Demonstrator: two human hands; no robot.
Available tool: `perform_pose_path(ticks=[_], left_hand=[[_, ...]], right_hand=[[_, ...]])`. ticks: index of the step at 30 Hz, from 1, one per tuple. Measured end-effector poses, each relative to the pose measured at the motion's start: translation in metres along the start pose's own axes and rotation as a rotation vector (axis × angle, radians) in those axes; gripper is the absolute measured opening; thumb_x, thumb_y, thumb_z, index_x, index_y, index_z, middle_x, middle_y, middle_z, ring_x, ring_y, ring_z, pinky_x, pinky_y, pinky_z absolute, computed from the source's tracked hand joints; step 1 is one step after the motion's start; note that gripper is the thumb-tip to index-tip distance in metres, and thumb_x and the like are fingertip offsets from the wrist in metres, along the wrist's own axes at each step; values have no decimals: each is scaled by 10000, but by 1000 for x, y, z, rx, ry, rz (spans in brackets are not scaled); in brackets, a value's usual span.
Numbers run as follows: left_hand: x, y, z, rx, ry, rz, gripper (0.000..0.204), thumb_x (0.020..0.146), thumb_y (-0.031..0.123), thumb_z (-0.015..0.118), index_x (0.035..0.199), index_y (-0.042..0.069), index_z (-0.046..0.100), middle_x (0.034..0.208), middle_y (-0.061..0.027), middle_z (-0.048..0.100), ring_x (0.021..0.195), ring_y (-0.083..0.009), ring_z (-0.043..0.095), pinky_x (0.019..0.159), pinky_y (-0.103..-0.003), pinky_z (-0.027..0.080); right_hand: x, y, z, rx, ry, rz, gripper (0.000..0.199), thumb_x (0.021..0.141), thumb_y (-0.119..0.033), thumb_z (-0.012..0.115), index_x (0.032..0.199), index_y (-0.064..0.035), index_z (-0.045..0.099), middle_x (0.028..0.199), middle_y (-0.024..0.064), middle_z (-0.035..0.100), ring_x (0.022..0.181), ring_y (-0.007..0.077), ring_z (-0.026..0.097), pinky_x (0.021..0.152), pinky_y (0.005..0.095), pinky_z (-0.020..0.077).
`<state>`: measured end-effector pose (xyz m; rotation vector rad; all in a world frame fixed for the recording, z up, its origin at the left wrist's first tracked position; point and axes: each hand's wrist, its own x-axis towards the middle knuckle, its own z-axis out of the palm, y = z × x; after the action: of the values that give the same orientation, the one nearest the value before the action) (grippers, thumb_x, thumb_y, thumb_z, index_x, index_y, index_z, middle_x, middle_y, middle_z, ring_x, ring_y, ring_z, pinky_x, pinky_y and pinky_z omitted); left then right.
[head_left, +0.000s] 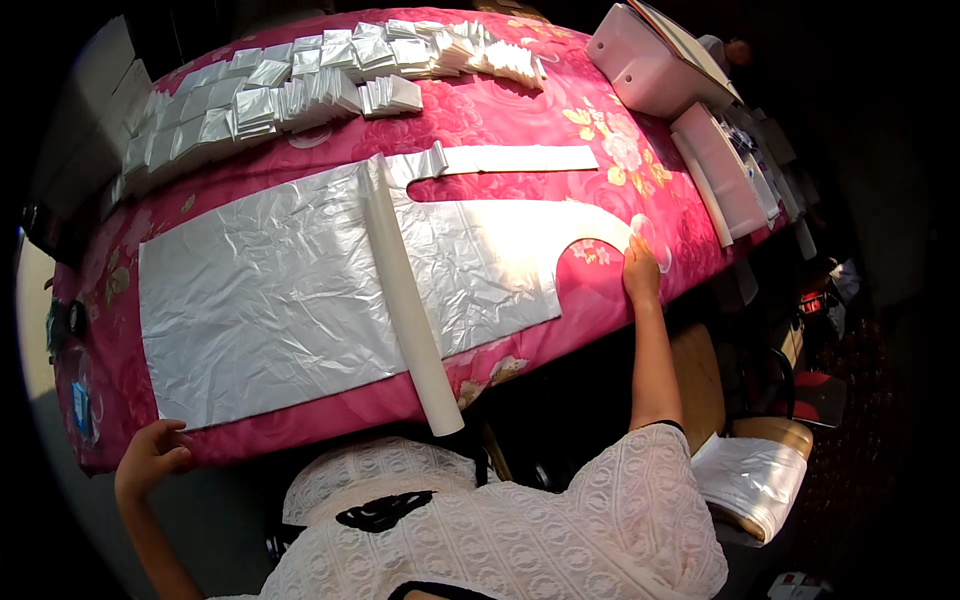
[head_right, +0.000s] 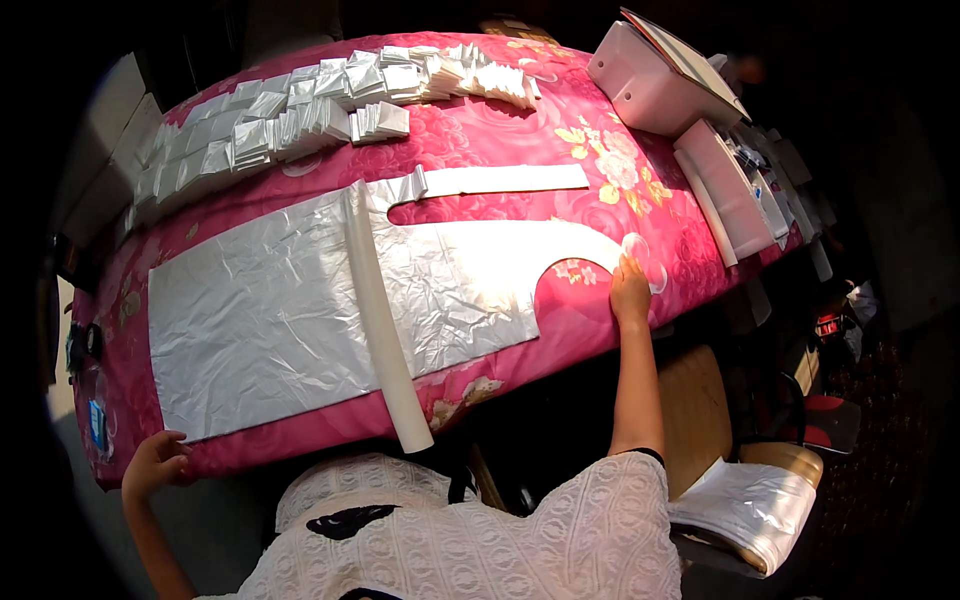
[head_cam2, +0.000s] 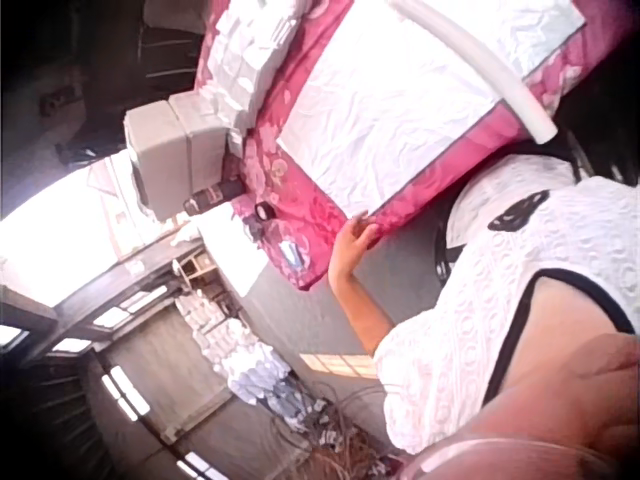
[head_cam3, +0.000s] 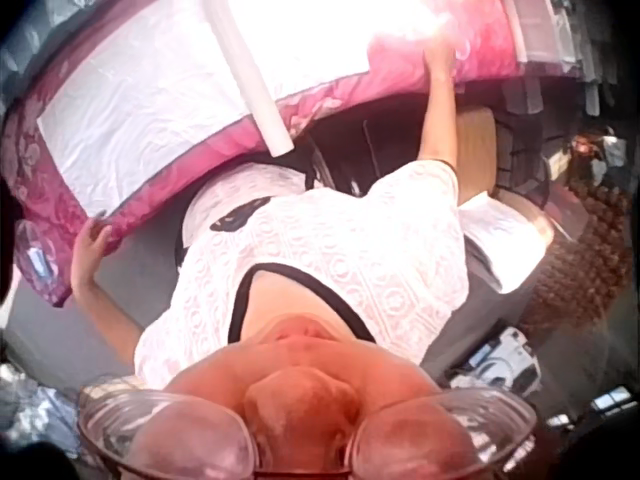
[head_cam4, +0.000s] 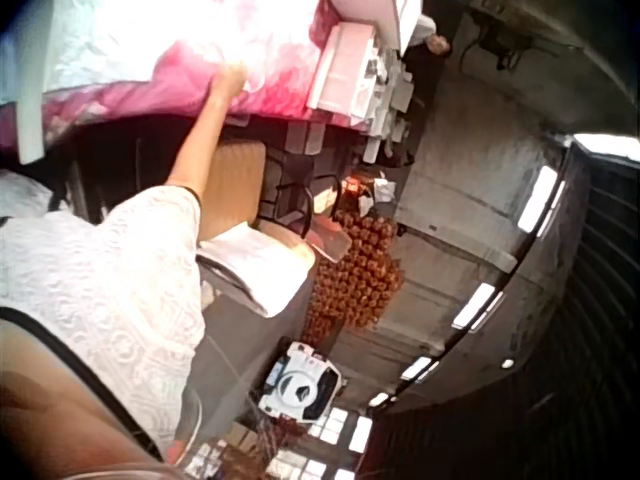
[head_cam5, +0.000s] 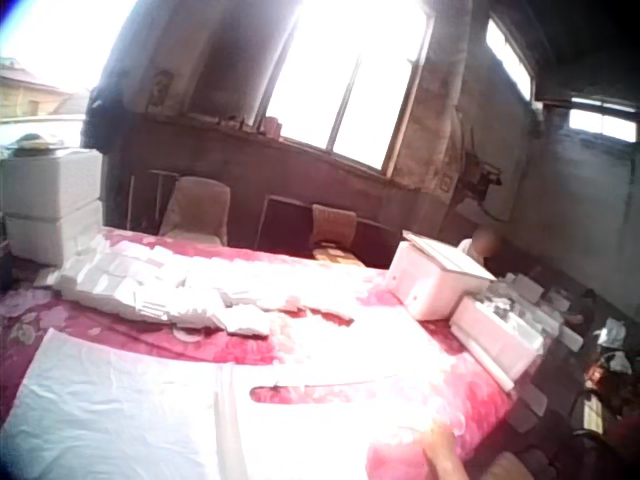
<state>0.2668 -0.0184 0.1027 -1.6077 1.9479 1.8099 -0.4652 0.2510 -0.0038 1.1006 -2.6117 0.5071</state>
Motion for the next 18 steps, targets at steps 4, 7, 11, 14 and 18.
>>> perform_pose_path(ticks=[4,7,11,14,18], left_hand=[[17,34,24,41,-101,86,427,774,11,638,1167,-54,485,992,-117,623,892,-150,599,773,-283,490],[24,52,41,87,-228,111,455,785,40,647,1197,-46,476,1015,-123,625,909,-155,600,791,-286,486],[36,79,69,246,-366,211,470,796,63,651,1218,-39,470,1039,-119,620,930,-167,603,822,-298,481],[53,94,107,134,-409,320,451,820,91,632,1221,-35,468,1064,-121,610,961,-179,599,848,-306,474],[81,110,172,-497,-257,371,412,845,126,608,1211,-19,485,1063,-116,609,975,-173,592,850,-301,475]], right_hand=[[-4,12,2,-16,100,44,261,839,-156,526,1009,8,636,1105,181,603,1048,302,565,927,352,423],[-3,-24,-10,22,150,75,148,796,-120,585,836,9,645,1023,170,633,950,297,603,864,348,459],[-11,-82,-27,318,244,-60,61,733,-20,630,780,-14,592,960,122,651,803,235,631,722,322,488],[-39,-171,-37,898,-17,8,78,733,-5,624,793,-19,576,872,67,658,711,141,593,644,260,469],[-99,-304,-61,990,-449,-354,157,736,-37,627,880,-27,567,769,91,617,654,169,599,620,264,470]])
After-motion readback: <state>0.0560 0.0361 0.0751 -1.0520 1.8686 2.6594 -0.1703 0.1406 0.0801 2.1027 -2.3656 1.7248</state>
